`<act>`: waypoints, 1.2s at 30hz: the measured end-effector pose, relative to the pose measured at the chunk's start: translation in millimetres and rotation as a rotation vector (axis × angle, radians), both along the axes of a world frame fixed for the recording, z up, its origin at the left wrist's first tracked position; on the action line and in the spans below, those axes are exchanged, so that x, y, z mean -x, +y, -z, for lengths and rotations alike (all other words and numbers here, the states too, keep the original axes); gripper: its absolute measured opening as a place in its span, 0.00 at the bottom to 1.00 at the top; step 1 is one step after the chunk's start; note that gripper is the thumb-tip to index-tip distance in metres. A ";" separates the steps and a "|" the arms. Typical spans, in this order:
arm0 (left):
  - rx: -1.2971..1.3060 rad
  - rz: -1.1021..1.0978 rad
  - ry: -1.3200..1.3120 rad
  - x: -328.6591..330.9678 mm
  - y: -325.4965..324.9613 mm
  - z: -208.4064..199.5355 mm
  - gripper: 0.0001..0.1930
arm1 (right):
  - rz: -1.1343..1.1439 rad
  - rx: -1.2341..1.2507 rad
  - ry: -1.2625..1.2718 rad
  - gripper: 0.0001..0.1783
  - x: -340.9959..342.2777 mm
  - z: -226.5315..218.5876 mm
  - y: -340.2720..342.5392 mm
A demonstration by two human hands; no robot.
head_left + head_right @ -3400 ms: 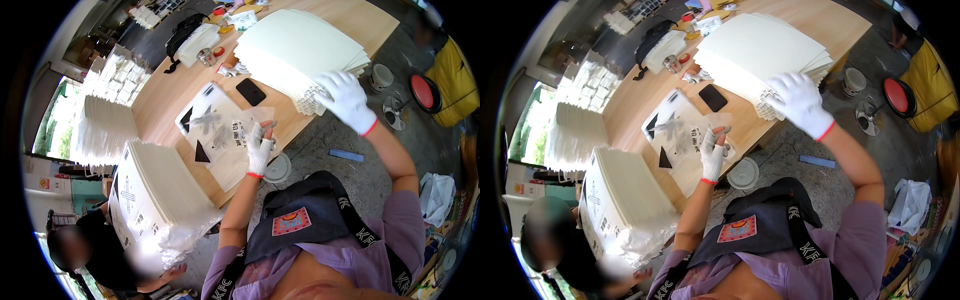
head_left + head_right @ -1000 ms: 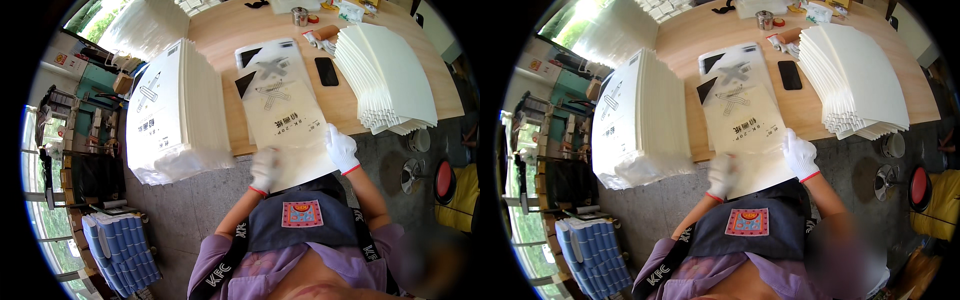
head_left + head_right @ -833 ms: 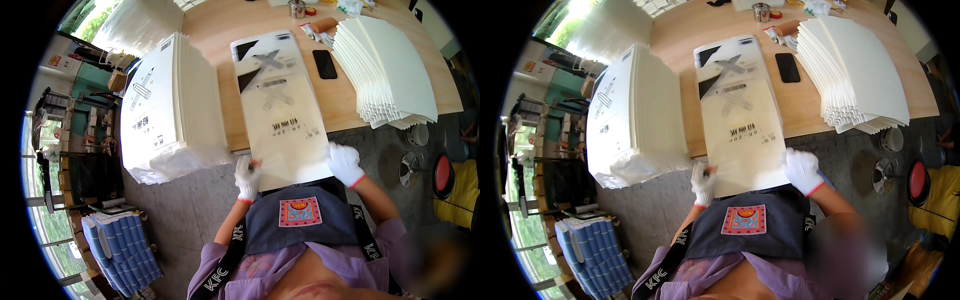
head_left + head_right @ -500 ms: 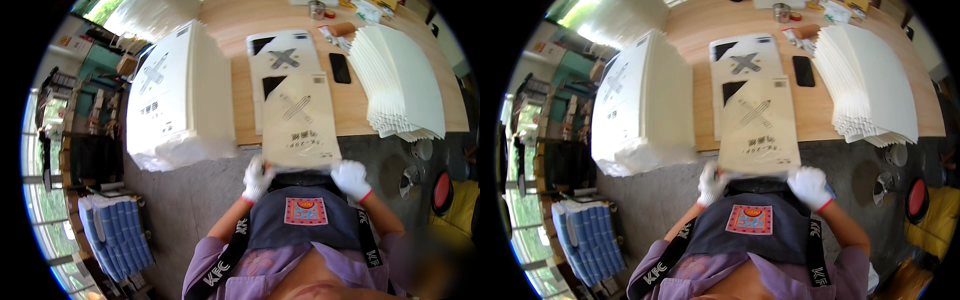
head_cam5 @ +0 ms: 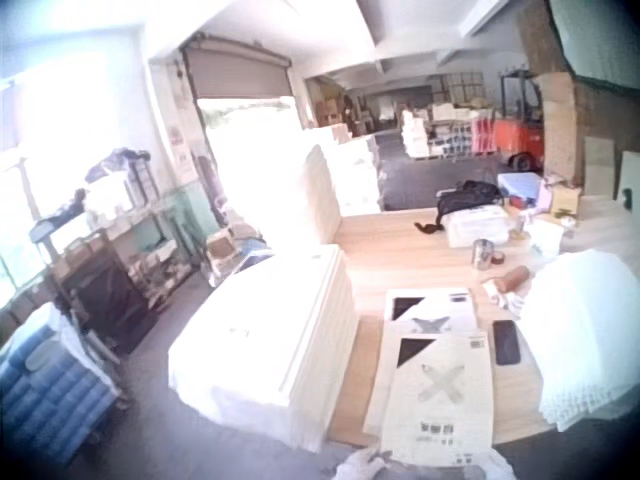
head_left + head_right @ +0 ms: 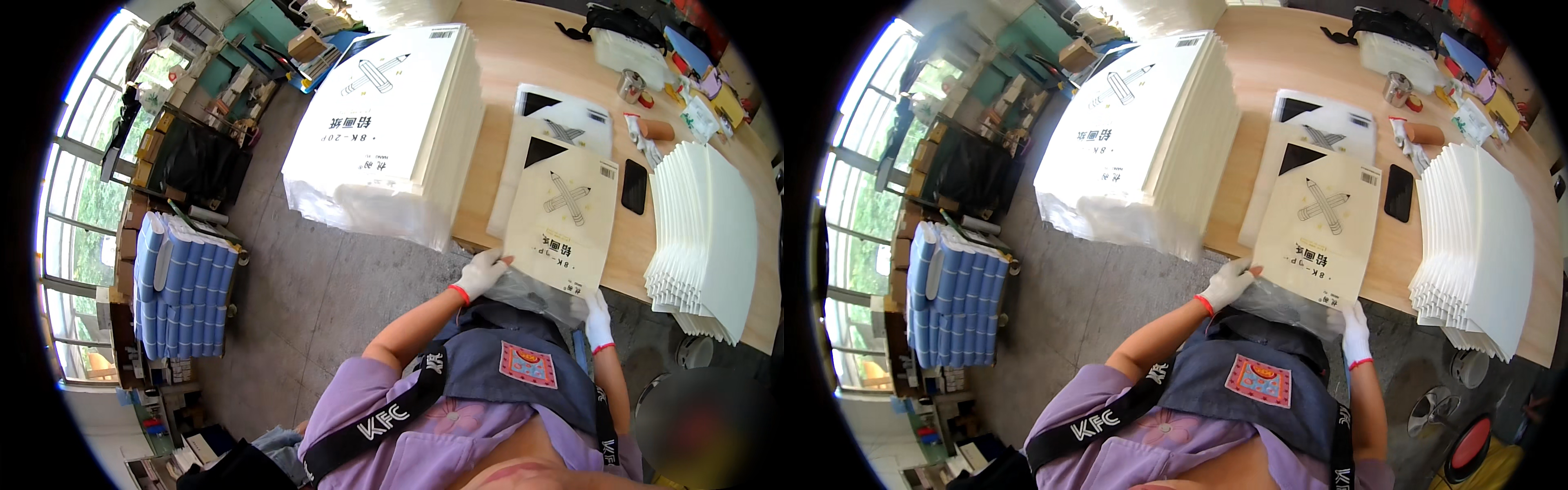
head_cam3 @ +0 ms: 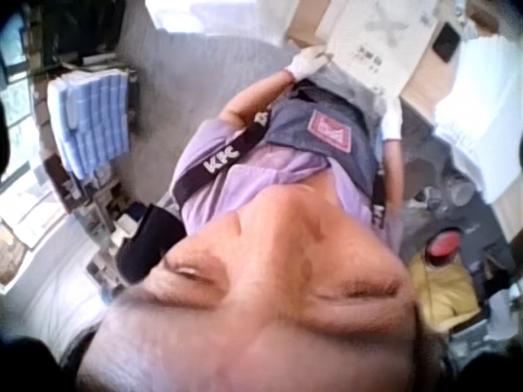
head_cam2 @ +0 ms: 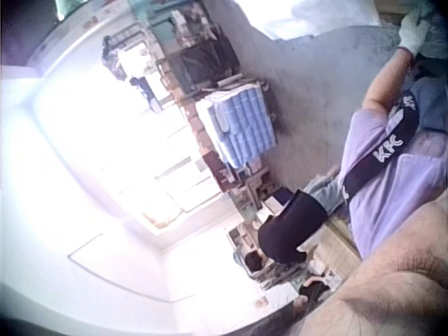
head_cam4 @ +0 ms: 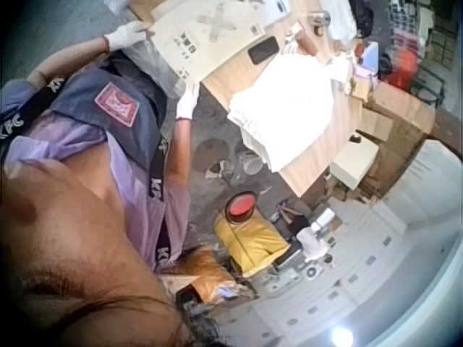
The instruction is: The person repeatedly picks up stacks of white paper sheets from a table, places them into clear plastic bags, and sets the filled bags aside. The process is continuous and repetitive, with the person handling the paper and bags by hand.
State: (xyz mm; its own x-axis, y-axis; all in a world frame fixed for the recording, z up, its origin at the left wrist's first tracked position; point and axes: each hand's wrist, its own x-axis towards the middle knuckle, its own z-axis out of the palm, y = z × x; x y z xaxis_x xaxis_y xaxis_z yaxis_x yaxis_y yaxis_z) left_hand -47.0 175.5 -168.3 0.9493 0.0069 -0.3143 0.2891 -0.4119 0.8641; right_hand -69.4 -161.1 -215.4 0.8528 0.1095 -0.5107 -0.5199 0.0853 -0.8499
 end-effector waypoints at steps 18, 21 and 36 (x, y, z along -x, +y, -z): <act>-0.497 -0.639 -0.534 -18.2 328.6 -221.1 0.05 | -0.662 0.011 -0.529 0.21 -144.4 -250.5 298.1; -0.762 -0.704 -0.607 -11.7 308.4 -211.1 0.13 | -0.668 0.485 -0.718 0.25 -141.7 -263.0 292.6; 0.253 -0.664 -0.831 -19.4 333.1 -138.4 0.21 | -0.455 0.522 -1.674 0.29 -67.0 -217.0 318.0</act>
State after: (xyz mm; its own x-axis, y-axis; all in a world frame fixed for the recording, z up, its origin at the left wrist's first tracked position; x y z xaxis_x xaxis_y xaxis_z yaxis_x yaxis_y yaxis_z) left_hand -27.6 508.7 -29.9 0.6966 0.6216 0.3582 -0.3244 -0.1724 0.9301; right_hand -2.4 157.0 1.6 0.3975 0.5829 0.7087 0.9169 -0.2220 -0.3316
